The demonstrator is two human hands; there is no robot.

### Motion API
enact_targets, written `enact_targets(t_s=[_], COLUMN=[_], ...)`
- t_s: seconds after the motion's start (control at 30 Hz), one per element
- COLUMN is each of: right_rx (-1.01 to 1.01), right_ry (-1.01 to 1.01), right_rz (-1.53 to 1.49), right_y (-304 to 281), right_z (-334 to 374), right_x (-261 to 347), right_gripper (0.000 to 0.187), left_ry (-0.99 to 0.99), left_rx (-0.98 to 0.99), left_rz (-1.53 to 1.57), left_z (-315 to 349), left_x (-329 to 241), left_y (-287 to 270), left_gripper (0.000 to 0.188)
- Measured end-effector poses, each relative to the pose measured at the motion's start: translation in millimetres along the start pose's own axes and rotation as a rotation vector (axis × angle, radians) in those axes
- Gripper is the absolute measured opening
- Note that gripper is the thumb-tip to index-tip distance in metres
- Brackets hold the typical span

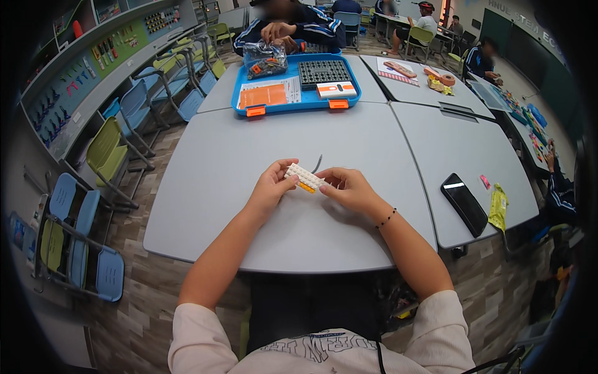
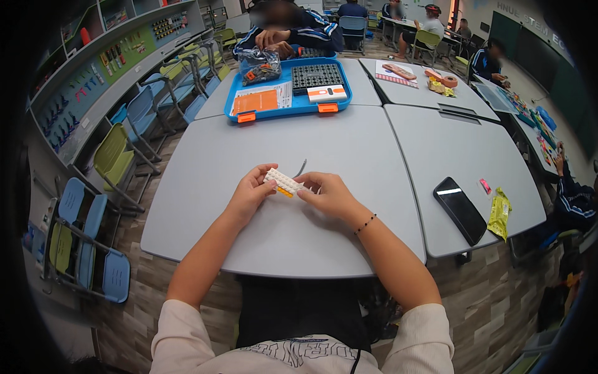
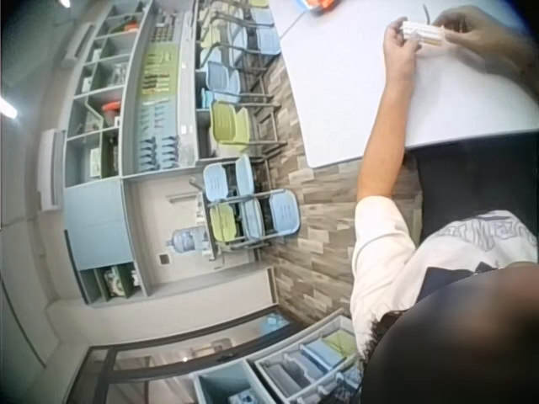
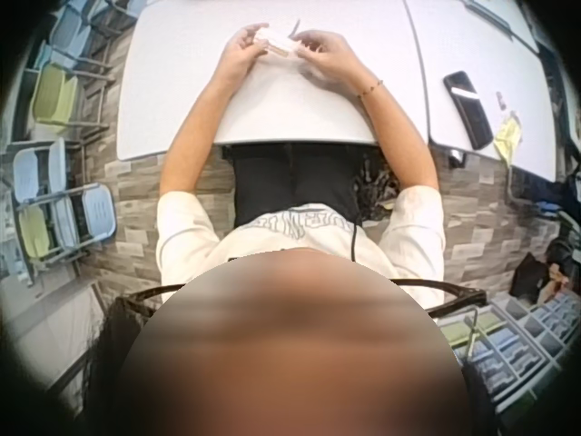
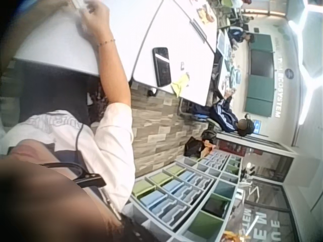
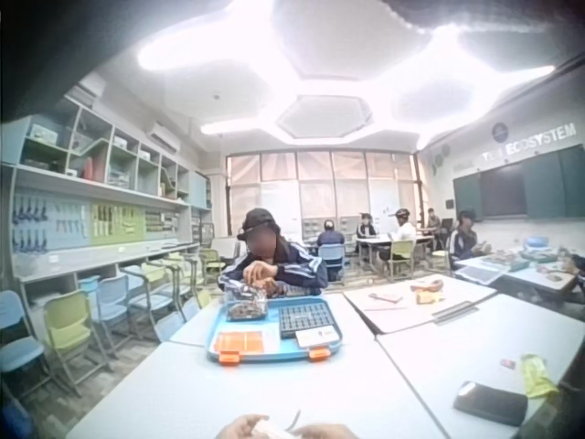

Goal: The person assembles a small electronic device by connecting a wire to a white circuit strip and attaching small colored components. They repeatedly adjust the connections and test the assembly by lifting it to check the result.

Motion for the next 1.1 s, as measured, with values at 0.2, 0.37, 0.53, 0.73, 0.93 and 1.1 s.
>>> enact_targets(t_s=[0.2,0.37,0.53,0.73,0.93,1.1], right_rx=[-0.051,-0.366,-0.334,-0.307,-0.399,-0.325], right_ry=[0.033,-0.287,-0.346,-0.289,-0.248,-0.087], right_rz=[-0.144,0.506,0.681,0.605,0.365,-0.073], right_y=[-2.2,4.6,21.8,16.1,6.1,8.6], right_z=[-0.5,-1.0,-11.5,-9.2,-10.4,1.0], right_x=[-4.3,4.0,5.7,5.1,8.9,12.4], right_gripper=[0.026,0.026,0.019,0.009,0.012,0.016], left_ry=[-0.058,-0.068,-0.126,-0.182,-0.238,-0.228], left_rx=[-0.088,-0.259,-0.253,-0.138,-0.191,-0.086], left_rz=[0.439,0.538,0.577,0.635,0.601,0.610], left_z=[-3.9,-5.4,-9.2,-7.8,-2.2,0.6], left_x=[-0.1,3.1,9.0,6.7,0.4,-3.3], left_y=[-8.2,-20.2,-24.3,-24.2,-13.5,-5.9], left_gripper=[0.042,0.036,0.028,0.035,0.035,0.032])
Point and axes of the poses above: each hand's wrist, its own z-axis away from the middle knuckle, its own y-axis out of the palm, x = y × z, the point moved 4 cm from there along -z, towards the middle knuckle, and after that the axes turned 11 degrees about z, right-handed, at the moved point
